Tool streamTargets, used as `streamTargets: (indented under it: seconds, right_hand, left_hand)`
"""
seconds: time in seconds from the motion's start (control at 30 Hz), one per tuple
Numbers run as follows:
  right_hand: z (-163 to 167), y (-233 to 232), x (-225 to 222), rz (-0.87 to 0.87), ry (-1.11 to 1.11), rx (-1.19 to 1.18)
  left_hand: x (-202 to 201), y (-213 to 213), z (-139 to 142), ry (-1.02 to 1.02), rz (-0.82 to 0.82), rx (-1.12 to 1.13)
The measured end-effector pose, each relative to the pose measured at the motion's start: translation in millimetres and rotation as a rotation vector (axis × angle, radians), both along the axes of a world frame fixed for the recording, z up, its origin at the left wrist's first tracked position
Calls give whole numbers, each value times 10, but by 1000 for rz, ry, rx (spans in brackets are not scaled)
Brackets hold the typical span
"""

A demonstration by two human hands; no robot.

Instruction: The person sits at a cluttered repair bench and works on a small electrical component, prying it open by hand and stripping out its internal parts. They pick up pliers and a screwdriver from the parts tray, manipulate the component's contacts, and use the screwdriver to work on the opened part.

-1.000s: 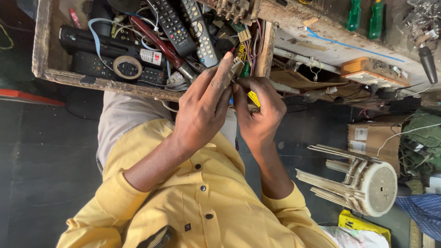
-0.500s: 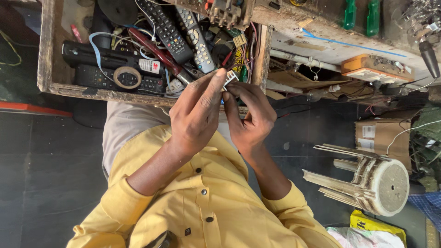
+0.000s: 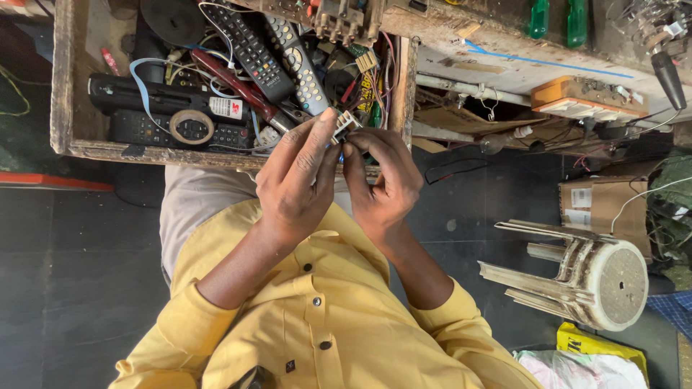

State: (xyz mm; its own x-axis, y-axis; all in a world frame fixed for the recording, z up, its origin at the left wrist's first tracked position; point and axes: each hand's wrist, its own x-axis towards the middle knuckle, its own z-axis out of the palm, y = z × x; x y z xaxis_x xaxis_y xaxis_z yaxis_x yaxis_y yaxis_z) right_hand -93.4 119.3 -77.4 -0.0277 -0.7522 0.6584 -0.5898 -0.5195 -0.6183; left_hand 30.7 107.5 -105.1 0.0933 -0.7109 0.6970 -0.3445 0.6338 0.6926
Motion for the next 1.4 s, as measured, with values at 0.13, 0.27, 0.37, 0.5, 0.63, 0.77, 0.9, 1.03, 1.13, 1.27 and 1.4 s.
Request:
streamTargets:
  seconds: [0.13, 0.27, 0.37, 0.5, 0.63, 0.77, 0.9, 1.03, 1.13, 1.27, 1.4]
  right_hand:
    - [-5, -8, -4, 11, -13, -3]
    - [0, -10, -44, 20, 41, -8]
    - [10, -14, -86, 42, 70, -35]
    - [26, -31, -133, 66, 108, -67]
    - [31, -43, -164, 76, 129, -29]
    - [5, -44, -171, 101, 53, 30]
    - [-39, -35, -134, 110, -97, 117]
    - [-86, -15, -45, 60, -230, 147]
    - [-101, 8, 16, 18, -200, 115]
    - [-87, 29, 66, -51, -141, 121]
    - [-56, 23, 71, 26, -103, 20]
  left_hand:
    - [14, 1, -5, 0, -2, 34]
    - [27, 26, 8, -29, 2, 49]
    - [23, 41, 23, -1, -46, 106]
    - [12, 30, 42, -55, -59, 88]
    - [-8, 2, 52, -21, -63, 26]
    - [-8, -4, 61, -6, -71, 8]
    - [7, -3, 70, 1, -63, 16]
    - [16, -7, 64, 9, -29, 17]
    - [21, -14, 50, 16, -8, -22]
    - [17, -20, 27, 27, 10, -62]
    - [23, -21, 6, 18, 23, -45]
